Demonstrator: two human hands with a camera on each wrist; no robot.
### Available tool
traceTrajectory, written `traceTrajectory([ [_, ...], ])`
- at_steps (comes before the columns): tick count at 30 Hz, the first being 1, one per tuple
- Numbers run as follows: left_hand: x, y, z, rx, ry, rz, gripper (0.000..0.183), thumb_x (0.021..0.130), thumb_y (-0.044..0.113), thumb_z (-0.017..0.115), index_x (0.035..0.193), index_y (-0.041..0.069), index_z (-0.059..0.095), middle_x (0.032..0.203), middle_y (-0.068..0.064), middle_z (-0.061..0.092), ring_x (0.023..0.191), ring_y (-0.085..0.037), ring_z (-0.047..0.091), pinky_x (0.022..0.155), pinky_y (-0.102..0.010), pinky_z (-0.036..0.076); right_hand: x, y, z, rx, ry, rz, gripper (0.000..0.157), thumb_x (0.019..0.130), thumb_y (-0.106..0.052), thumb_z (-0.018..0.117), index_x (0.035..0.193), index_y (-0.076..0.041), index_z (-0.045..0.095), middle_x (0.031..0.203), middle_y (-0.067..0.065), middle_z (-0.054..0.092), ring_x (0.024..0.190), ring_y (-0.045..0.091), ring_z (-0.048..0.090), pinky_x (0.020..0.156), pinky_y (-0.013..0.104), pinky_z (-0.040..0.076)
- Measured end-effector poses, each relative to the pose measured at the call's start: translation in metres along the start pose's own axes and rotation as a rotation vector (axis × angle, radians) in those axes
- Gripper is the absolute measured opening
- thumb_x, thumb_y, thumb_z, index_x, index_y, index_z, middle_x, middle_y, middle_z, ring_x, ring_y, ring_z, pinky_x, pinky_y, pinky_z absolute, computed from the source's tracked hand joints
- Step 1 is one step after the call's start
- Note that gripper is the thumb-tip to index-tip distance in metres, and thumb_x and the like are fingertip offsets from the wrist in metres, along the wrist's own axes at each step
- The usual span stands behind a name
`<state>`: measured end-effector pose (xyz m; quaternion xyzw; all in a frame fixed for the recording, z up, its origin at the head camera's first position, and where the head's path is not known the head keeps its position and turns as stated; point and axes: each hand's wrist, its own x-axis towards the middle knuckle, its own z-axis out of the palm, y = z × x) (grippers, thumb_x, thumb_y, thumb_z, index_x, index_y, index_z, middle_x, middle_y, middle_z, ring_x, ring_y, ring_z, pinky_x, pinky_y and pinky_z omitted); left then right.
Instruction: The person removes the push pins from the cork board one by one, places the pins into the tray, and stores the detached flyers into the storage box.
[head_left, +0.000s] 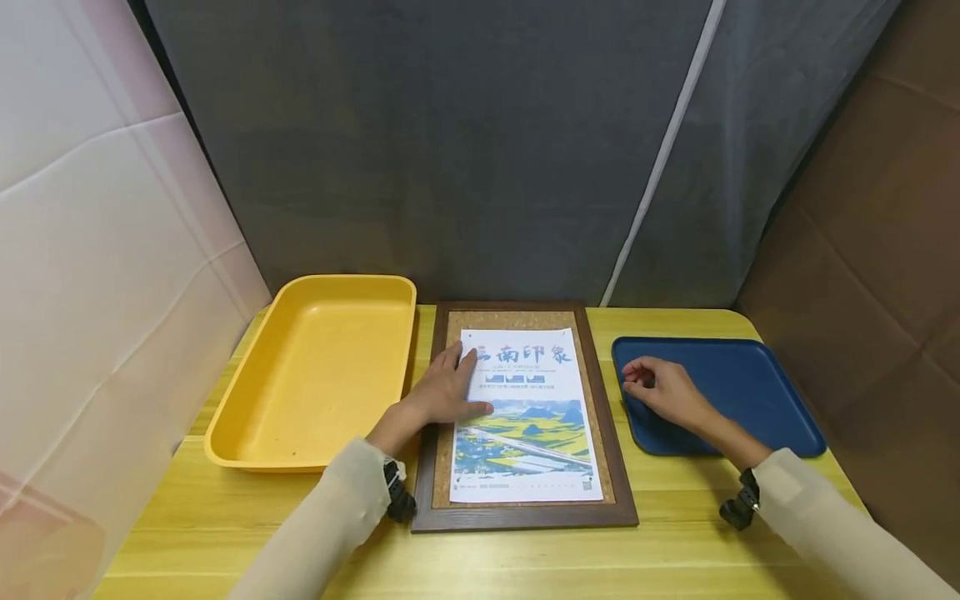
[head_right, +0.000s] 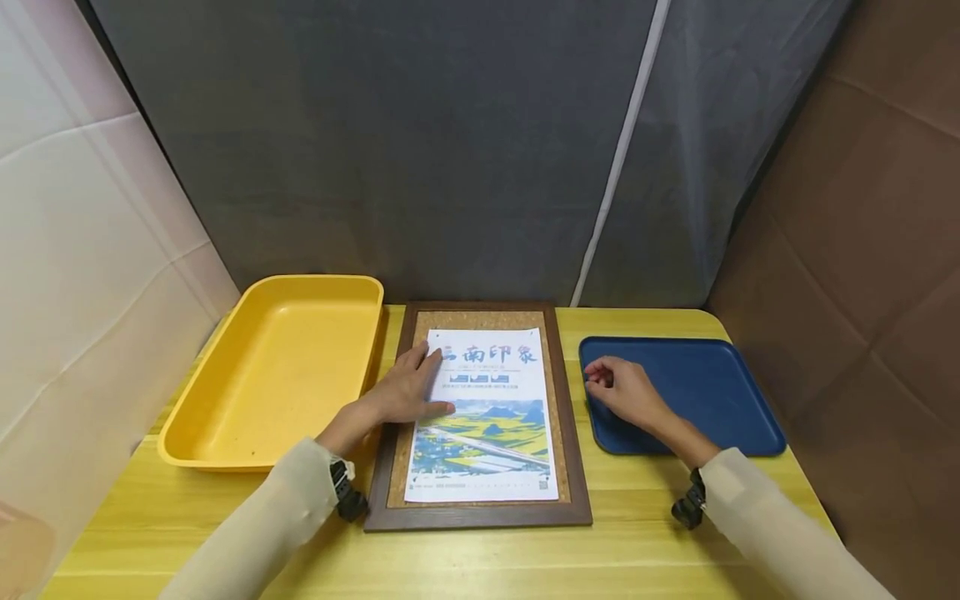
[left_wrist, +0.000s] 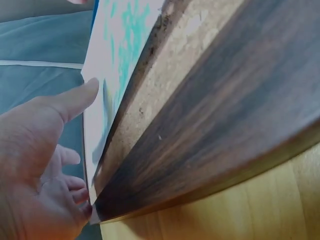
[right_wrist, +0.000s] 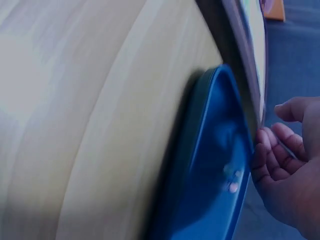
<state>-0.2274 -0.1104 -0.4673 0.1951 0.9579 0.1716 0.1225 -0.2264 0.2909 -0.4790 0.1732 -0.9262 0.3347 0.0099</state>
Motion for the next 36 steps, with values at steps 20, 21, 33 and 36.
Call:
traceTrajectory([
  [20,-0.006,0.014,-0.009,-0.386,0.080,-0.163,0.093,0.092,0.031,0.084,0.162,-0.005,0.033,0.166,-0.030,0.035,0.154,-0.047,0.033,0.126,-0.058,0.029,0.012,-0.049,0.023,0.180,-0.079,0.129,0.046,0.099,-0.011,0.072,0.140,0.007,0.061,0.125,0.022,0.072,0.111,0.039,0.071,0.112,0.064,0.043],
  [21,-0.007,0.015,-0.009,-0.403,0.069,-0.170,0.094,0.092,0.031,0.084,0.162,-0.004,0.033,0.166,-0.029,0.034,0.154,-0.047,0.033,0.125,-0.058,0.029,0.013,-0.051,0.024,0.183,-0.076,0.141,0.046,0.099,-0.011,0.072,0.139,0.008,0.061,0.124,0.022,0.072,0.111,0.039,0.071,0.113,0.067,0.039],
  [33,-0.013,0.021,-0.010,-0.600,0.040,-0.219,0.092,0.094,0.030,0.082,0.165,0.003,0.031,0.171,-0.024,0.028,0.158,-0.045,0.026,0.127,-0.061,0.024,0.015,-0.061,0.035,0.214,-0.100,0.202,0.050,0.099,-0.013,0.070,0.141,0.011,0.057,0.121,0.022,0.070,0.107,0.033,0.069,0.081,0.033,0.059],
  [36,-0.014,0.021,-0.010,-0.624,0.052,-0.230,0.092,0.094,0.030,0.082,0.165,0.003,0.031,0.171,-0.025,0.028,0.158,-0.045,0.026,0.126,-0.062,0.025,0.016,-0.064,0.038,0.202,-0.097,0.205,0.051,0.099,-0.014,0.071,0.141,0.010,0.057,0.119,0.021,0.071,0.106,0.032,0.069,0.081,0.034,0.059],
])
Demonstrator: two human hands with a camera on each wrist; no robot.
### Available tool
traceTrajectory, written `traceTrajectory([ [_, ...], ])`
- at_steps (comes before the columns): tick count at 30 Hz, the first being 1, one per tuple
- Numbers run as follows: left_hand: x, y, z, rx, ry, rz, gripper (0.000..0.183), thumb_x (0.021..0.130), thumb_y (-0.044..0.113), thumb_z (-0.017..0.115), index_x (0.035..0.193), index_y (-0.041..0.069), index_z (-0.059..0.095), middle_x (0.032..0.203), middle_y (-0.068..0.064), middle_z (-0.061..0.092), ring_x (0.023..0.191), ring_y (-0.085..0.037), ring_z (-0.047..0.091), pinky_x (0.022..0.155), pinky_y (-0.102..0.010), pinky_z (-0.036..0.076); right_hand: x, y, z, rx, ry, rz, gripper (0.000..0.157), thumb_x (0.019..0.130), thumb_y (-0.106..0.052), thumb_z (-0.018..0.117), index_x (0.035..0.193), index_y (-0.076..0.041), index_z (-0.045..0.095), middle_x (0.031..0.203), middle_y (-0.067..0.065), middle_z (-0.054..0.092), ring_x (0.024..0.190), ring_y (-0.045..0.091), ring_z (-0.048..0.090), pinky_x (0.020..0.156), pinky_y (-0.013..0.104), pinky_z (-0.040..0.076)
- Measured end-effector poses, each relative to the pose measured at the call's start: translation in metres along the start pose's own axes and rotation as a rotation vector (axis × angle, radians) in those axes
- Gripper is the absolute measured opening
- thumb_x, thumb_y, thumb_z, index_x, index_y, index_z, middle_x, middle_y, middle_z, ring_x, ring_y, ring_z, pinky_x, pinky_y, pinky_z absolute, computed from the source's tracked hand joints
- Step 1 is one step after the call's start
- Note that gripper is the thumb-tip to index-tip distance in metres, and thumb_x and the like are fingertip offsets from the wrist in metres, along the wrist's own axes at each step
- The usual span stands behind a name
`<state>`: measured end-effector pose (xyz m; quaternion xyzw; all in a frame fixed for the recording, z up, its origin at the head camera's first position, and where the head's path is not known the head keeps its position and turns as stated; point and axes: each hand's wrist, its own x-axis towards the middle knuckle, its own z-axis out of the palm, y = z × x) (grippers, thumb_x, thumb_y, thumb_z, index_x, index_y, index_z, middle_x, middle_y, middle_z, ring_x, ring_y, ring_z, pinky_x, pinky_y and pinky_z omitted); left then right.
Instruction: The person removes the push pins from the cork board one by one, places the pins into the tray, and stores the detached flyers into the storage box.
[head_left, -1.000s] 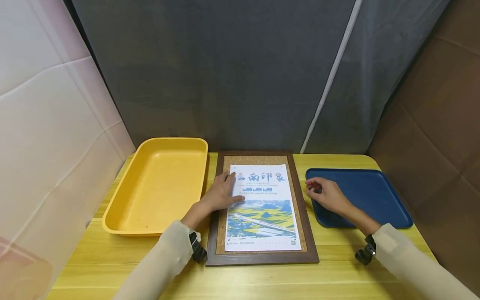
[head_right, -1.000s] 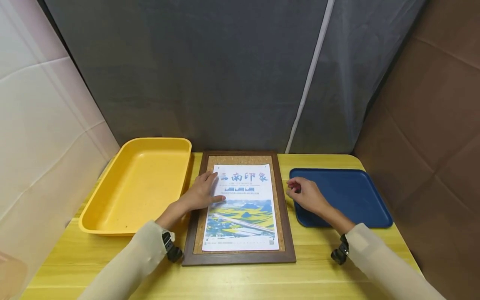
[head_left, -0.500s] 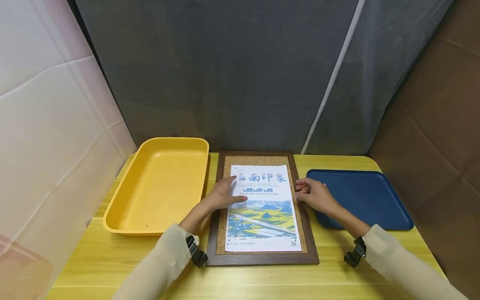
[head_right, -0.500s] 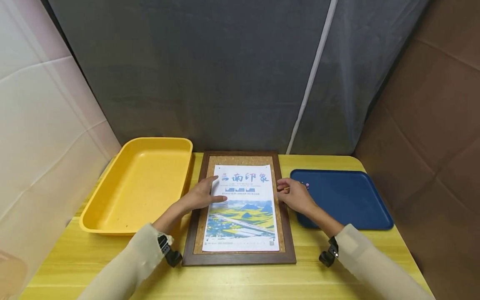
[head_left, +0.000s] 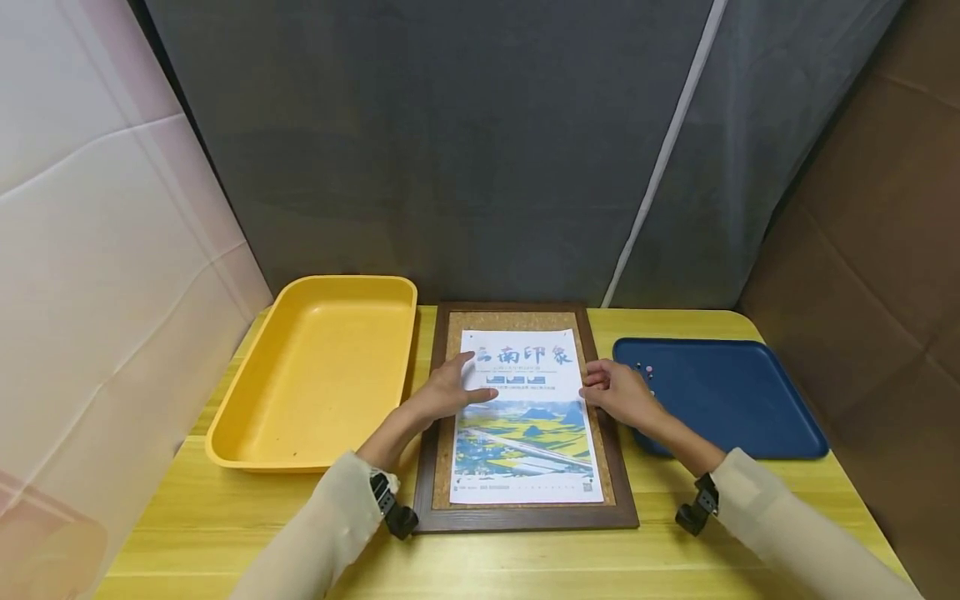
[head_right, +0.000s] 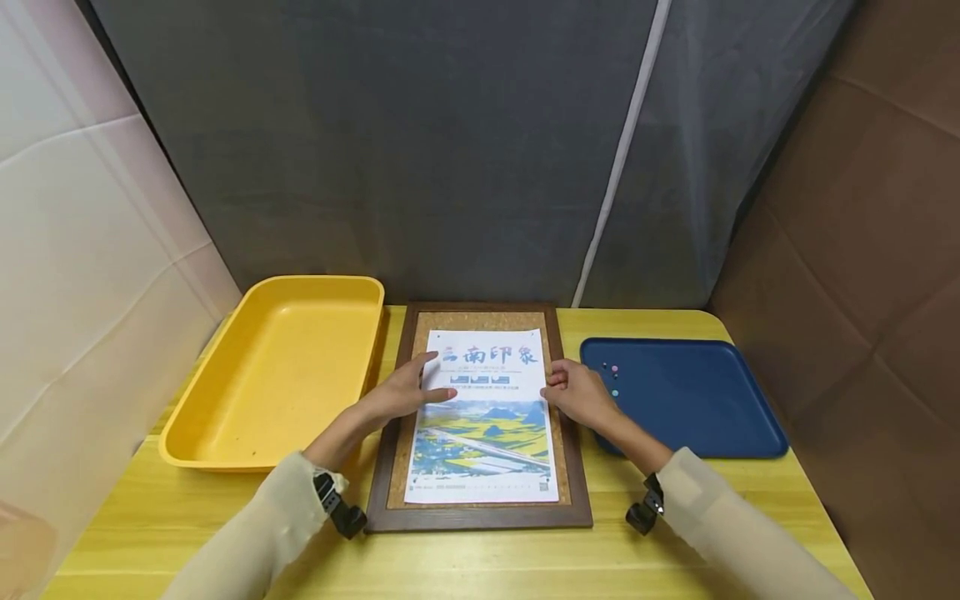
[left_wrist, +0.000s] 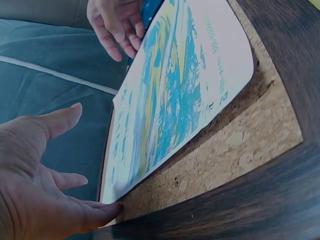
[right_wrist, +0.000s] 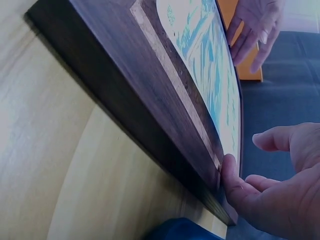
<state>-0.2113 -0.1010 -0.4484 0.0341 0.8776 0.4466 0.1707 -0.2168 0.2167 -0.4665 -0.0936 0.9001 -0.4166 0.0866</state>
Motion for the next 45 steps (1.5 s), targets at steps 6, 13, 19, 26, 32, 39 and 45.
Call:
traceTrajectory([
  [6,-0.001,-0.003,0.001,-0.060,0.013,-0.006,0.088,0.095,0.029,0.080,0.165,0.004,0.032,0.171,-0.024,0.029,0.158,-0.046,0.027,0.126,-0.063,0.025,0.001,-0.002,0.006,0.003,0.013,0.014,0.052,0.098,-0.014,0.073,0.141,0.010,0.058,0.118,0.021,0.071,0.102,0.028,0.070,0.077,0.031,0.059],
  [13,0.002,-0.007,0.003,-0.136,0.041,0.027,0.082,0.097,0.025,0.079,0.163,0.002,0.036,0.169,-0.025,0.032,0.157,-0.044,0.029,0.125,-0.060,0.029,0.001,0.000,0.011,0.010,0.042,0.013,0.046,0.097,-0.010,0.073,0.138,0.009,0.061,0.118,0.021,0.070,0.099,0.026,0.068,0.074,0.027,0.056],
  [19,0.003,-0.007,0.004,-0.142,0.073,0.056,0.084,0.097,0.023,0.080,0.163,0.000,0.035,0.168,-0.026,0.033,0.155,-0.043,0.033,0.124,-0.058,0.033,0.001,-0.001,0.016,0.039,0.087,0.011,0.042,0.094,-0.005,0.075,0.132,0.007,0.064,0.118,0.022,0.070,0.099,0.028,0.070,0.072,0.023,0.054],
  [26,0.002,-0.009,0.005,-0.103,0.108,0.076,0.081,0.097,0.019,0.079,0.162,-0.004,0.036,0.165,-0.029,0.036,0.151,-0.043,0.040,0.123,-0.057,0.035,0.001,-0.002,0.019,0.045,0.112,-0.011,0.040,0.090,0.001,0.077,0.128,0.006,0.067,0.116,0.022,0.070,0.093,0.025,0.070,0.071,0.026,0.055],
  [32,0.000,-0.013,0.007,-0.049,0.109,0.088,0.073,0.099,0.016,0.076,0.158,-0.007,0.040,0.162,-0.029,0.042,0.148,-0.044,0.045,0.121,-0.057,0.037,0.000,-0.003,0.019,0.029,0.121,-0.043,0.031,0.091,0.000,0.076,0.123,0.003,0.073,0.108,0.018,0.074,0.086,0.019,0.067,0.067,0.024,0.051],
  [39,0.001,-0.012,0.006,-0.044,0.104,0.118,0.064,0.101,0.008,0.071,0.156,-0.008,0.043,0.147,-0.030,0.057,0.126,-0.037,0.062,0.106,-0.051,0.053,0.002,-0.005,0.018,-0.003,0.151,-0.038,0.024,0.092,-0.003,0.077,0.116,0.002,0.078,0.097,0.012,0.076,0.083,0.018,0.065,0.068,0.026,0.051],
  [45,0.002,-0.013,0.003,-0.094,0.088,0.168,0.066,0.097,-0.008,0.067,0.157,-0.011,0.040,0.151,-0.031,0.054,0.125,-0.040,0.067,0.098,-0.044,0.060,0.003,-0.008,0.016,-0.005,0.144,-0.040,0.024,0.092,-0.004,0.078,0.115,0.002,0.078,0.091,0.009,0.075,0.079,0.017,0.064,0.066,0.026,0.050],
])
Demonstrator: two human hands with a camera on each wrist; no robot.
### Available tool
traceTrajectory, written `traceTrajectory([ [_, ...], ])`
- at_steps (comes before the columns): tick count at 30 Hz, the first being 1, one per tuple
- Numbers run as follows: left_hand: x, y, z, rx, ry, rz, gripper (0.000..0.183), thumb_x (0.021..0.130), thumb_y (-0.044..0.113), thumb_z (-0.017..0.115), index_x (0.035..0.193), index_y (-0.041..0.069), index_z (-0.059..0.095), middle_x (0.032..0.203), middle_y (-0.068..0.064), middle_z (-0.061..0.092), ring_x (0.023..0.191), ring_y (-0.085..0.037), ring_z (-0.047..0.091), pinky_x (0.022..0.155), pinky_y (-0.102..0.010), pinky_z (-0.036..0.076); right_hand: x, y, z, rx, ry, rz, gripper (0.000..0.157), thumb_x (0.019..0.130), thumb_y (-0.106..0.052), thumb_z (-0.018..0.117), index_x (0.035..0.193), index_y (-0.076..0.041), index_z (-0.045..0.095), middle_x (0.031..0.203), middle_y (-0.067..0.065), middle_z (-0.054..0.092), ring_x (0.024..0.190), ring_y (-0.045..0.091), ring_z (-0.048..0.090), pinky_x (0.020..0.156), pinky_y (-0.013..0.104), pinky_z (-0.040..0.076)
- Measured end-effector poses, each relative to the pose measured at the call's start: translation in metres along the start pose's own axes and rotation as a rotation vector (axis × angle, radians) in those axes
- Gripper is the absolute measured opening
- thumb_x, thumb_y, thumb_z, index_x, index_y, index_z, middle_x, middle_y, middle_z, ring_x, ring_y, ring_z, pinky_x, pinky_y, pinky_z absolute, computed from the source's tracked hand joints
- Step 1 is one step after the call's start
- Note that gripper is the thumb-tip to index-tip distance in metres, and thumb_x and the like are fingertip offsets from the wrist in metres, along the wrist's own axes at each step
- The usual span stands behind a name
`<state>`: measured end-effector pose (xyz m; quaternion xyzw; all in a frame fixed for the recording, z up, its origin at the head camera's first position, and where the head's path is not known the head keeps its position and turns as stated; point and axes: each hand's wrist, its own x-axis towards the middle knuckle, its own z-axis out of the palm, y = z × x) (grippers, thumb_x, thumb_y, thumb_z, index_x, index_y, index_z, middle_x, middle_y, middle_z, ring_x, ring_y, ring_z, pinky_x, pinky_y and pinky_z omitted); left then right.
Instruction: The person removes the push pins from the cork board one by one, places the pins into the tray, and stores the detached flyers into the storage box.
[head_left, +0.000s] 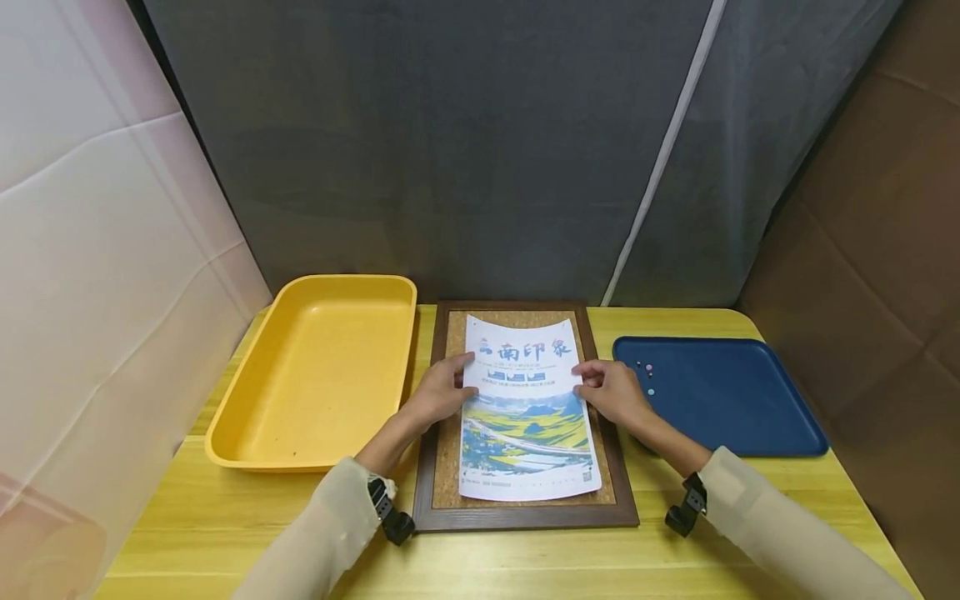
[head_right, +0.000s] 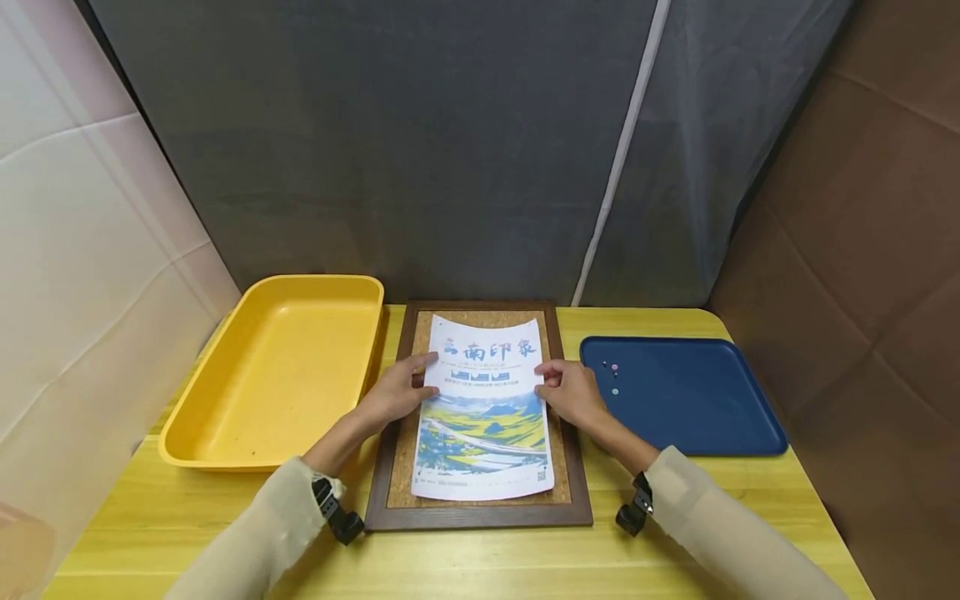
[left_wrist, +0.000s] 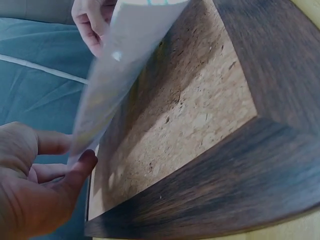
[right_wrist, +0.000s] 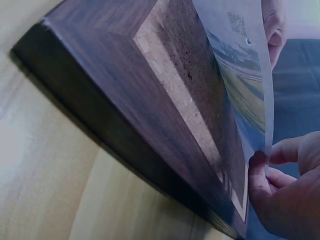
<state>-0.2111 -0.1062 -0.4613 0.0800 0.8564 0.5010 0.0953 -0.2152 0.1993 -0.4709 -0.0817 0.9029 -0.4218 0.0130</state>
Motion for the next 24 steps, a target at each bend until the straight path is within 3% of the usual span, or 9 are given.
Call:
traceTrajectory([
  [4,-0.002,0.001,-0.003,-0.012,0.002,-0.002,0.066,0.096,-0.012,0.065,0.157,-0.010,0.039,0.154,-0.031,0.051,0.125,-0.041,0.066,0.095,-0.043,0.061,0.001,-0.001,-0.002,0.013,-0.008,-0.012,0.024,0.092,-0.003,0.077,0.115,0.003,0.077,0.089,0.009,0.074,0.077,0.017,0.063,0.065,0.027,0.049],
  [12,-0.004,0.009,-0.015,0.043,0.011,-0.016,0.066,0.098,-0.007,0.066,0.159,-0.004,0.042,0.161,-0.028,0.043,0.133,-0.042,0.061,0.104,-0.051,0.056,0.003,-0.006,-0.004,0.025,-0.011,-0.026,0.026,0.092,-0.002,0.076,0.118,0.002,0.077,0.082,0.005,0.068,0.070,0.017,0.057,0.063,0.028,0.045],
  [16,-0.004,0.013,-0.023,0.061,0.018,-0.018,0.067,0.098,-0.007,0.067,0.159,-0.003,0.042,0.159,-0.028,0.045,0.130,-0.041,0.063,0.103,-0.050,0.056,0.006,-0.013,-0.004,0.027,-0.018,-0.042,0.026,0.093,-0.002,0.075,0.118,0.001,0.077,0.078,0.003,0.064,0.066,0.017,0.052,0.062,0.030,0.042],
  [24,-0.003,0.015,-0.041,0.089,0.023,-0.070,0.069,0.099,0.000,0.070,0.161,0.003,0.042,0.157,-0.023,0.051,0.126,-0.037,0.065,0.105,-0.049,0.055,0.012,-0.032,-0.003,0.049,-0.017,-0.057,0.026,0.093,-0.004,0.075,0.118,0.001,0.077,0.084,0.007,0.071,0.068,0.018,0.055,0.056,0.029,0.040],
])
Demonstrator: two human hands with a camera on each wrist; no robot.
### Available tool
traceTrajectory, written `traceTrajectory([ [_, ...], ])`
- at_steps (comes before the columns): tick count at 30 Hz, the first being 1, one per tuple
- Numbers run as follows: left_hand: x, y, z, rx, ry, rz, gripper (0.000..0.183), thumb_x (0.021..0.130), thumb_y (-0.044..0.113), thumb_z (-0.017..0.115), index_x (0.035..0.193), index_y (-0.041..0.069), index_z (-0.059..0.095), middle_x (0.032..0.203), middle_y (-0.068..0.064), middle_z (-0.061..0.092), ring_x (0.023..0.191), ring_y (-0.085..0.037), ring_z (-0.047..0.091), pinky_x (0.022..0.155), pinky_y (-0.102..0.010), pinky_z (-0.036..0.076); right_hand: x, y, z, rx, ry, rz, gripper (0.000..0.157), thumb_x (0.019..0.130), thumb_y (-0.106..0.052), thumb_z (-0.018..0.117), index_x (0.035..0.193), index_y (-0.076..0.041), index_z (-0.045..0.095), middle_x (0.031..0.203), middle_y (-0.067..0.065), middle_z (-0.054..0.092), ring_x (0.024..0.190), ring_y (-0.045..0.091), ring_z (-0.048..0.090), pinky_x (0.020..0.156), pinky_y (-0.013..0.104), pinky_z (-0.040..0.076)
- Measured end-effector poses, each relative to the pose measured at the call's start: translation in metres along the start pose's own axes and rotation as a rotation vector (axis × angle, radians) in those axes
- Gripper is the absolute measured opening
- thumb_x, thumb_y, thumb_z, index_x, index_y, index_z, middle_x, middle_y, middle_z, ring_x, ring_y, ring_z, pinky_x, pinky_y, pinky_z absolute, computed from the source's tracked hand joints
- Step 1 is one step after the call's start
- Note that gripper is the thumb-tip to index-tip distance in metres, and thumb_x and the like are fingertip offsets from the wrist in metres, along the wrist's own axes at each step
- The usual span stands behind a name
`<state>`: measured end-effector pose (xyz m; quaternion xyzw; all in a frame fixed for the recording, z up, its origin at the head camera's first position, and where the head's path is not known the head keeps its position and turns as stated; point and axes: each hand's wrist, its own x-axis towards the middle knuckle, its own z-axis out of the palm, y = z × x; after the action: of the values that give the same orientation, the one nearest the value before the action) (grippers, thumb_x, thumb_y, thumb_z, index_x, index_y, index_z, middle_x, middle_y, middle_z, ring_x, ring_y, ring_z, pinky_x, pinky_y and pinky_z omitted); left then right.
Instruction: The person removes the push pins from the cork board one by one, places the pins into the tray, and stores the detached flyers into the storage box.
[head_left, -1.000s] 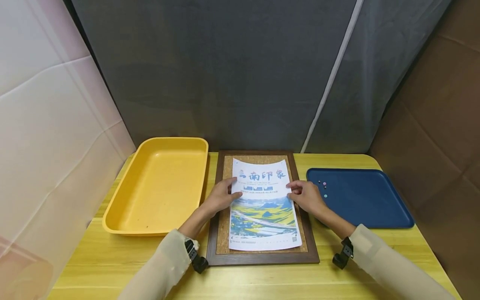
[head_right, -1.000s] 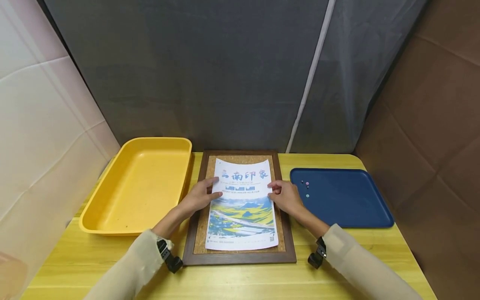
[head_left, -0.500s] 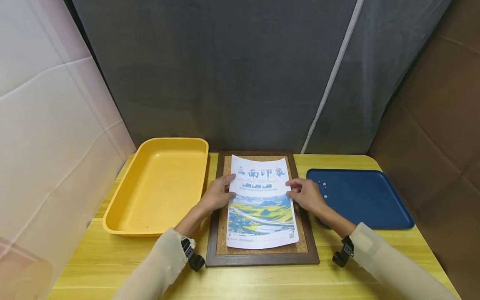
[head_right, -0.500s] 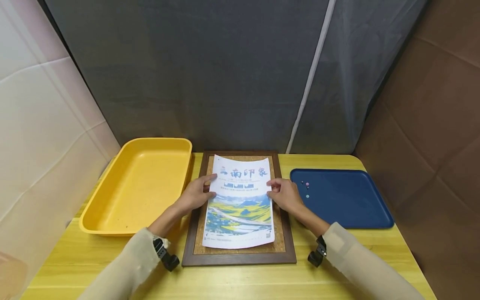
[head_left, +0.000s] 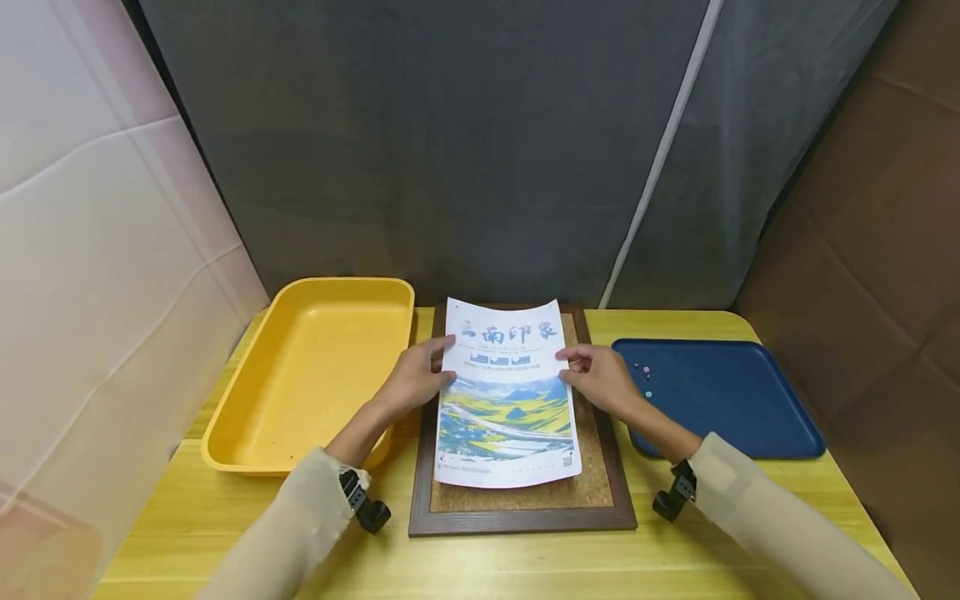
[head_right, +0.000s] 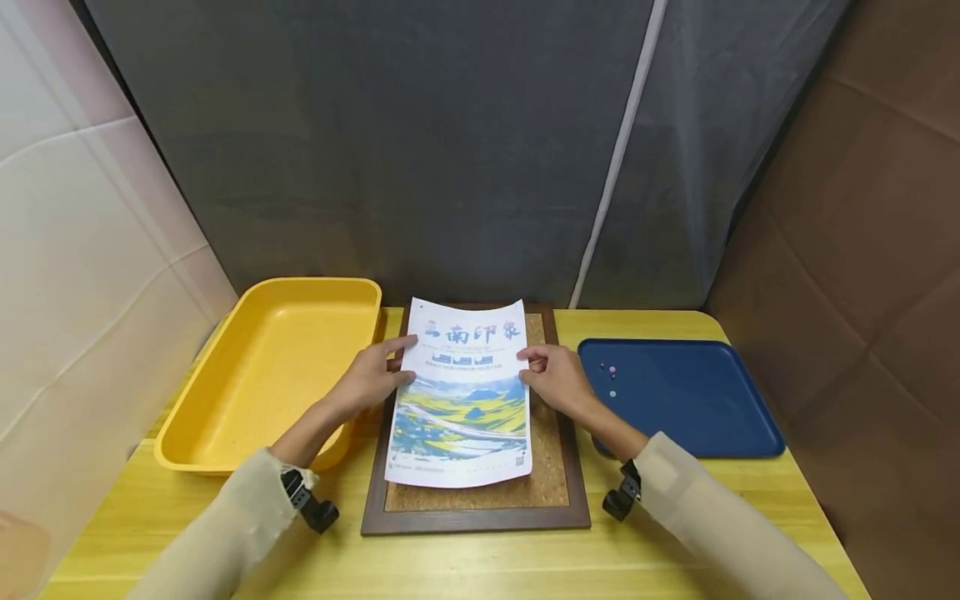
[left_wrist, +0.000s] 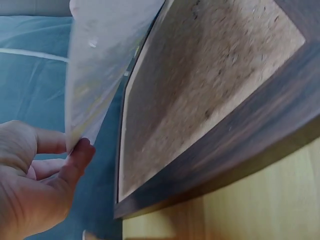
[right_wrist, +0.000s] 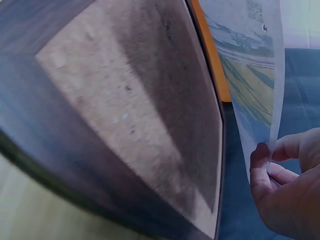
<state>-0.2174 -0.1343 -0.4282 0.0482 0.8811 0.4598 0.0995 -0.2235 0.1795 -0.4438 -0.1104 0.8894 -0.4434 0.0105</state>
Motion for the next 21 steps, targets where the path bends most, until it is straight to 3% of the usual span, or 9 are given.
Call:
traceTrajectory([
  [9,0.002,-0.005,-0.030,-0.007,0.002,-0.002,0.066,0.101,0.003,0.067,0.162,0.004,0.041,0.153,-0.025,0.054,0.119,-0.036,0.068,0.094,-0.040,0.060,0.013,-0.021,0.007,0.034,-0.004,0.002,0.027,0.093,-0.008,0.076,0.120,-0.002,0.078,0.088,0.008,0.073,0.073,0.019,0.061,0.058,0.030,0.043],
  [16,-0.002,-0.011,-0.049,-0.006,0.018,-0.014,0.065,0.103,0.003,0.065,0.163,0.004,0.040,0.158,-0.025,0.049,0.134,-0.042,0.061,0.103,-0.050,0.057,0.024,-0.034,0.017,0.076,-0.011,-0.047,0.027,0.094,-0.004,0.075,0.121,0.000,0.077,0.086,0.009,0.074,0.070,0.018,0.060,0.055,0.027,0.041],
  [21,-0.006,-0.018,-0.065,0.001,0.025,-0.012,0.064,0.104,0.004,0.063,0.163,0.002,0.038,0.154,-0.027,0.052,0.133,-0.044,0.062,0.101,-0.049,0.058,0.031,-0.047,0.026,0.101,-0.016,-0.059,0.027,0.095,-0.006,0.075,0.121,-0.002,0.077,0.088,0.010,0.074,0.072,0.018,0.061,0.056,0.027,0.041],
])
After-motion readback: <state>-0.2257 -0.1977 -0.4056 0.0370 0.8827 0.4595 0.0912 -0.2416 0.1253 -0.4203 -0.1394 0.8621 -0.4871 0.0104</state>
